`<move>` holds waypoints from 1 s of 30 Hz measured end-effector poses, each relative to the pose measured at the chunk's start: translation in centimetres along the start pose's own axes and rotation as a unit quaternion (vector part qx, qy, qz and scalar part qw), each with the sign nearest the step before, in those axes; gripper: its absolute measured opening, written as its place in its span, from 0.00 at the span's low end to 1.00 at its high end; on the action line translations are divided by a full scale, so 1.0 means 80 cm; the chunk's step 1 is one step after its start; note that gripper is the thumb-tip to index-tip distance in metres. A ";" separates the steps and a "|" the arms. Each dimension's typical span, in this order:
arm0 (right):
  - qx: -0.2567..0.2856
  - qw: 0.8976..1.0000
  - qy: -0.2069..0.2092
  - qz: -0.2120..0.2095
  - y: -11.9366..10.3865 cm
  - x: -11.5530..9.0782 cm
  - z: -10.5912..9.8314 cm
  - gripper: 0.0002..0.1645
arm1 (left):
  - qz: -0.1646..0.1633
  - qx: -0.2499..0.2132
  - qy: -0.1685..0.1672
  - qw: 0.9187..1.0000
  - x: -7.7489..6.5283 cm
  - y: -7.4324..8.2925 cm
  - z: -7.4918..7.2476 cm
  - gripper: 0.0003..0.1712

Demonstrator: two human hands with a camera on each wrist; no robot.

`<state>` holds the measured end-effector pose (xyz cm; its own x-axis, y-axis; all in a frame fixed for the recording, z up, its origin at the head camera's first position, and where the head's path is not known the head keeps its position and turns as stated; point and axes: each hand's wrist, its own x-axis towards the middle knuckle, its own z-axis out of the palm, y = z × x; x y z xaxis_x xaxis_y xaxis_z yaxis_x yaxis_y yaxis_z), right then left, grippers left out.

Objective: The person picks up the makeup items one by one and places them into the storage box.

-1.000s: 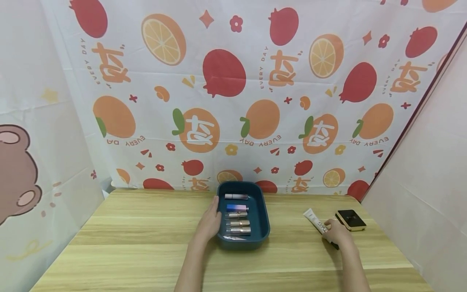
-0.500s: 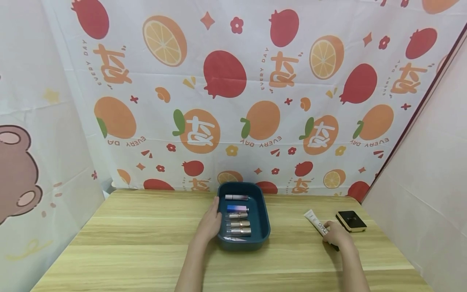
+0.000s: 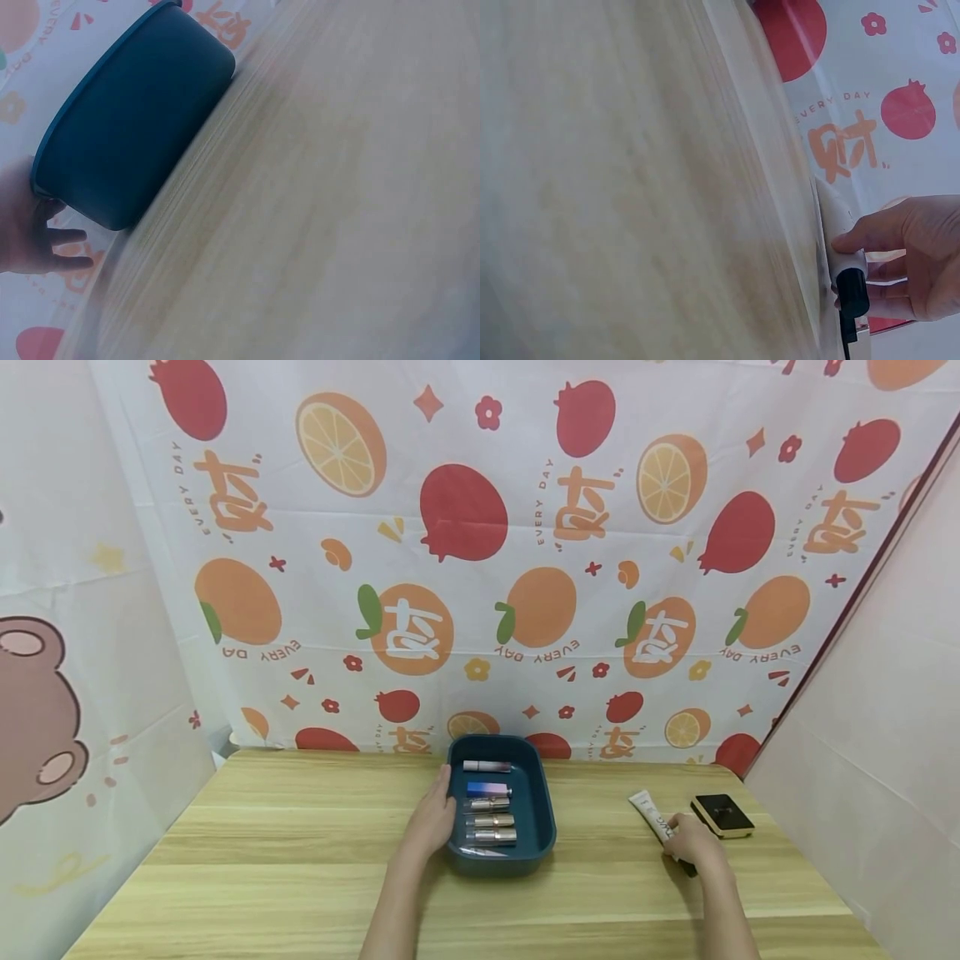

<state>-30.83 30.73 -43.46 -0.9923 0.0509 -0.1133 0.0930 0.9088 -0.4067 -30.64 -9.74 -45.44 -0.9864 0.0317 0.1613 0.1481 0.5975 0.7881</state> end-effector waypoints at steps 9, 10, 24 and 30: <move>0.004 1.000 0.009 0.007 -0.011 -0.001 -0.005 0.27 | -0.006 -0.005 -0.001 1.000 0.001 -0.001 -0.001 0.31; 0.005 1.000 0.010 0.008 -0.012 -0.001 -0.005 0.27 | -0.005 -0.005 -0.002 1.000 0.001 -0.001 -0.001 0.31; 0.034 0.999 0.016 -0.013 -0.015 0.000 0.000 0.27 | -0.005 0.000 -0.003 1.000 0.001 -0.001 0.000 0.31; 0.040 0.999 0.019 -0.020 -0.019 0.001 0.000 0.26 | -0.003 0.001 -0.003 1.000 0.002 -0.001 0.001 0.31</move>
<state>-31.07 29.36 -42.85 -0.9976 0.0312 -0.0617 0.0571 0.8745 -0.4816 -30.82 -9.75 -45.51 -0.9875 0.0326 0.1542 0.1428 0.5988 0.7881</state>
